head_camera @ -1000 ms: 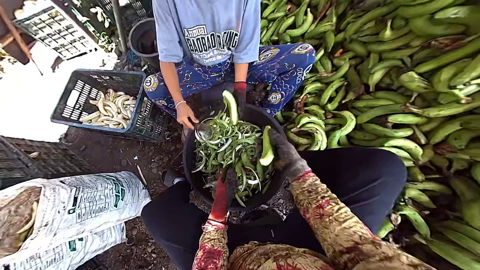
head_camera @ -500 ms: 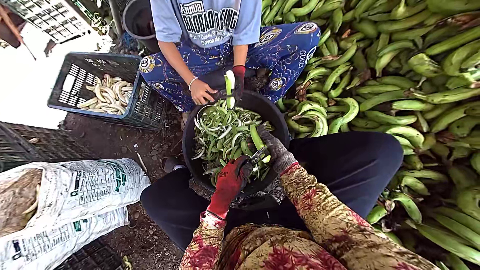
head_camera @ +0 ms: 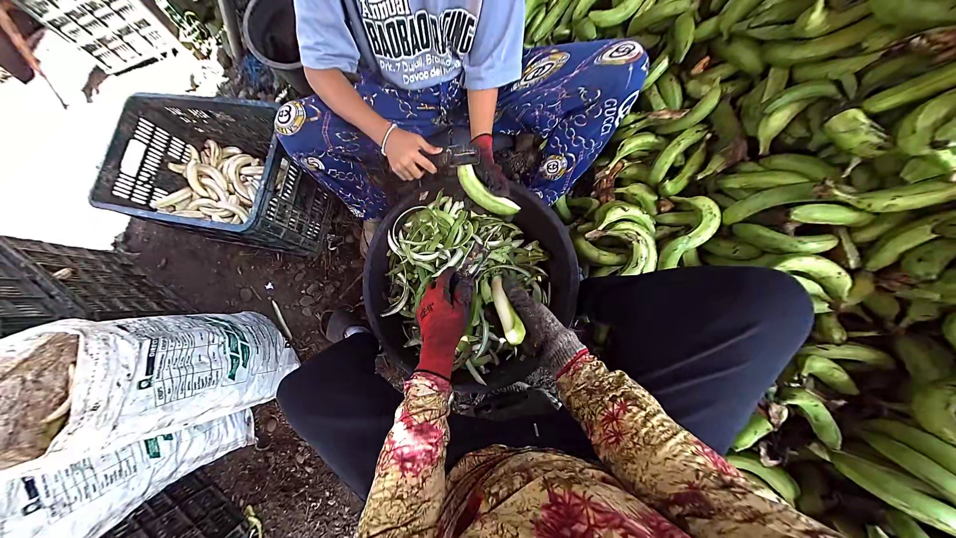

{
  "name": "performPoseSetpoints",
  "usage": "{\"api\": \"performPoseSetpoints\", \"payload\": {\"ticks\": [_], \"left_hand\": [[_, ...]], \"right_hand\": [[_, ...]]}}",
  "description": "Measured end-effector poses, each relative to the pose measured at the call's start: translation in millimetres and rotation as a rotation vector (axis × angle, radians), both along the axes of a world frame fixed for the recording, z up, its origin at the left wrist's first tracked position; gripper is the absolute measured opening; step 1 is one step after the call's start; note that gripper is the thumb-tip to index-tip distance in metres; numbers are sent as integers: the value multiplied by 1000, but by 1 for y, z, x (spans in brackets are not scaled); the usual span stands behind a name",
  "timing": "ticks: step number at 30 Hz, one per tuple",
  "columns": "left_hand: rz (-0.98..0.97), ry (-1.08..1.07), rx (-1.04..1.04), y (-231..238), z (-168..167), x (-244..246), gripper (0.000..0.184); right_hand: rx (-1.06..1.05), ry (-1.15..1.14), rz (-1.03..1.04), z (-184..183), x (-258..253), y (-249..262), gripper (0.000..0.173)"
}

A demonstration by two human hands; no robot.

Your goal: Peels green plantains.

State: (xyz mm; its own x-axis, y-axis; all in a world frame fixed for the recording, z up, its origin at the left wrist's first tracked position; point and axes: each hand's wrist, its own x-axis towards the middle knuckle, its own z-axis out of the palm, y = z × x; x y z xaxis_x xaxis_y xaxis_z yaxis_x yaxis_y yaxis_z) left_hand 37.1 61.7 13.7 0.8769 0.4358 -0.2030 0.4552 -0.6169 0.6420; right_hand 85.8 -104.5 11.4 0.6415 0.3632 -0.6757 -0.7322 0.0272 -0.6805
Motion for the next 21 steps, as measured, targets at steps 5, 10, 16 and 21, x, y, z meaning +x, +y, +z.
{"api": "performPoseSetpoints", "payload": {"ticks": [5,10,16,21], "left_hand": [[-126,-65,-214,-30,20,-42,46],[-67,-60,-136,-43,23,-59,45],[-26,60,15,-10,9,-12,41],[-19,3,12,0,1,9,42]], "right_hand": [[-87,-190,-243,2,30,8,54],[-120,-222,-334,12,34,21,60],[1,-93,105,10,13,9,38],[-156,-91,16,12,13,6,47]]}}
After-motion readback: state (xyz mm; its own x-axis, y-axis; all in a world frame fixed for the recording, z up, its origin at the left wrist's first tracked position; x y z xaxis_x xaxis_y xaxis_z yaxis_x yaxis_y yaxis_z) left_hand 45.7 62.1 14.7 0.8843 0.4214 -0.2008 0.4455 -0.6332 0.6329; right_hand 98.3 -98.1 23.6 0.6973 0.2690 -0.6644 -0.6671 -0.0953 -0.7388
